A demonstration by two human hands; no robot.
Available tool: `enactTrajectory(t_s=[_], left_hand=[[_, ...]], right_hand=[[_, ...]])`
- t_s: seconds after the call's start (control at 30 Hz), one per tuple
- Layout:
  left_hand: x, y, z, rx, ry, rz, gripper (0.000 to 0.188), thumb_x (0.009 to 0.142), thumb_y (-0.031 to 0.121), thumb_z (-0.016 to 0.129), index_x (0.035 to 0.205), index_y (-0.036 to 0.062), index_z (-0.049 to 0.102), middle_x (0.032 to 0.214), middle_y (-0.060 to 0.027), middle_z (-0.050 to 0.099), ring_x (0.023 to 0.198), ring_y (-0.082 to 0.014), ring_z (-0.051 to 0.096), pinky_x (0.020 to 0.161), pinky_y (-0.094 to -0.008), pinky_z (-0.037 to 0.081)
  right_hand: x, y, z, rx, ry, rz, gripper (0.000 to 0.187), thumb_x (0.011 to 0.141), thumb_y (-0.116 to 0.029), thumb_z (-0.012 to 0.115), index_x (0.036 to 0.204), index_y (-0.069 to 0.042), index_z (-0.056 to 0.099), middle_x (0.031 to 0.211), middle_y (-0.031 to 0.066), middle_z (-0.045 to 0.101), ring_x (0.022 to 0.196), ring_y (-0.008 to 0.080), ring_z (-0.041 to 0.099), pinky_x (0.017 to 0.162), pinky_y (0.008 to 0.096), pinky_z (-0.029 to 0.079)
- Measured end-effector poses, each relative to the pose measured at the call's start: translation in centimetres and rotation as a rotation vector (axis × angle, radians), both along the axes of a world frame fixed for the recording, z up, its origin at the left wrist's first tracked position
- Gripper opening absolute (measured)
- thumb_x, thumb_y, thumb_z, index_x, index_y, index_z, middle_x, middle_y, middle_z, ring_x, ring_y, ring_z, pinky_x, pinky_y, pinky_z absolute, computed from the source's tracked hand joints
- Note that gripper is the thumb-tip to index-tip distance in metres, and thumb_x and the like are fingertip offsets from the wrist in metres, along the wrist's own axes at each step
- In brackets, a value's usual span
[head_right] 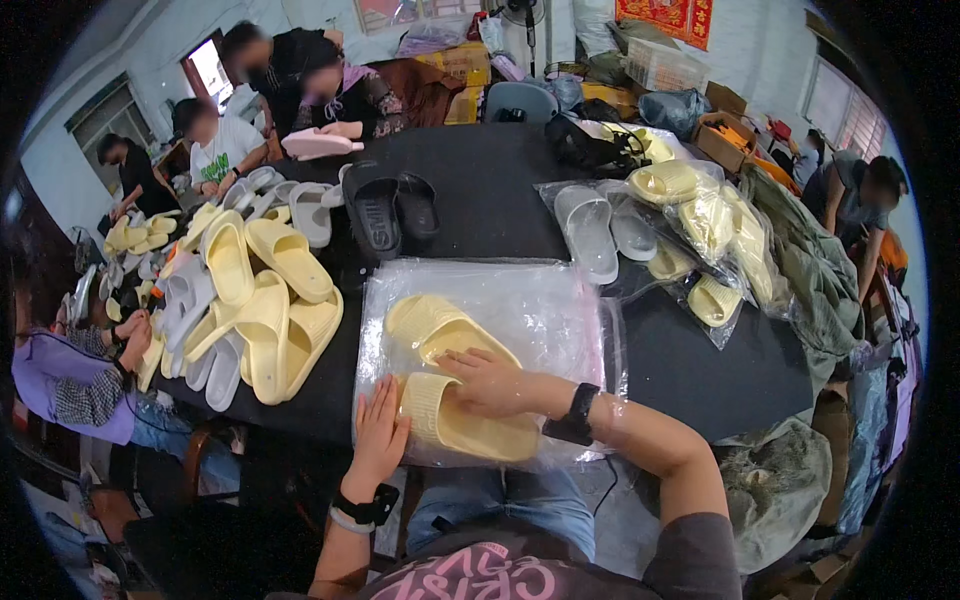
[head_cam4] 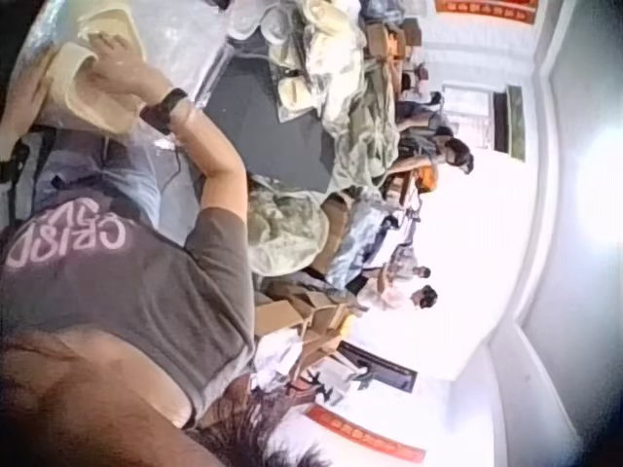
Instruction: The person places pairs of slippers into clear plastic bags on a table, then sets the sealed bags aside. They handle yellow, black, gray, and pink slippers, retrieving them from a large sack and arranging them on the table. Other workers are visible in the background performing similar tasks.
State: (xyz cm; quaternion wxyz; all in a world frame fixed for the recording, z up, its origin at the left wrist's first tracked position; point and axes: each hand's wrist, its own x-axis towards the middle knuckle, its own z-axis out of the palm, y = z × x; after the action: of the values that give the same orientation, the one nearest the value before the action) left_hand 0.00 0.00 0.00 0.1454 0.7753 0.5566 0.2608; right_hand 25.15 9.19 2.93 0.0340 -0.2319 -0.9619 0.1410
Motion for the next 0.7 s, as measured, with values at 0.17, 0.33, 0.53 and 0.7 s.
enactTrajectory(t_s=[0.17, 0.33, 0.53, 0.7], left_hand=[[-1.1, 0.4, 0.5, -0.027, 0.015, 0.019, 0.062, 0.098, 0.033, 0.046, 0.145, -0.0041, 0.031, 0.149, -0.0226, 0.035, 0.140, -0.0346, 0.032, 0.115, -0.0498, 0.019], [-0.2, 0.8, -1.3, 0.009, 0.065, 0.106, 0.062, 0.098, 0.035, 0.045, 0.144, -0.0039, 0.033, 0.149, -0.0219, 0.036, 0.140, -0.0337, 0.032, 0.115, -0.0478, 0.021], [0.2, 0.6, -2.0, 0.047, 0.266, 0.156, 0.072, 0.095, 0.045, 0.048, 0.146, -0.0034, 0.031, 0.151, -0.0214, 0.034, 0.142, -0.0313, 0.030, 0.117, -0.0462, 0.016], [0.9, 0.3, -0.9, 0.012, 0.349, 0.170, 0.074, 0.095, 0.044, 0.049, 0.147, -0.0036, 0.028, 0.153, -0.0205, 0.030, 0.143, -0.0307, 0.027, 0.117, -0.0496, 0.014]], right_hand=[[-1.6, -0.3, 0.7, 0.029, 0.044, -0.096, 0.031, 0.090, -0.024, 0.053, 0.108, -0.003, 0.066, 0.145, 0.0154, 0.041, 0.137, 0.0305, 0.037, 0.111, 0.0490, 0.029], [2.6, -0.8, 0.4, 0.031, 0.175, -0.157, 0.031, 0.085, -0.023, 0.057, 0.108, -0.004, 0.067, 0.143, 0.0147, 0.045, 0.135, 0.0284, 0.039, 0.109, 0.0494, 0.030], [11.9, -4.6, 1.5, 0.025, 0.264, -0.194, 0.021, 0.087, -0.025, 0.058, 0.097, -0.007, 0.067, 0.141, 0.0111, 0.050, 0.129, 0.0251, 0.046, 0.105, 0.0527, 0.031], [18.2, -9.1, 0.7, -0.032, 0.337, -0.439, 0.015, 0.085, -0.018, 0.060, 0.091, -0.006, 0.066, 0.142, 0.0118, 0.049, 0.126, 0.0289, 0.048, 0.104, 0.0528, 0.031]])
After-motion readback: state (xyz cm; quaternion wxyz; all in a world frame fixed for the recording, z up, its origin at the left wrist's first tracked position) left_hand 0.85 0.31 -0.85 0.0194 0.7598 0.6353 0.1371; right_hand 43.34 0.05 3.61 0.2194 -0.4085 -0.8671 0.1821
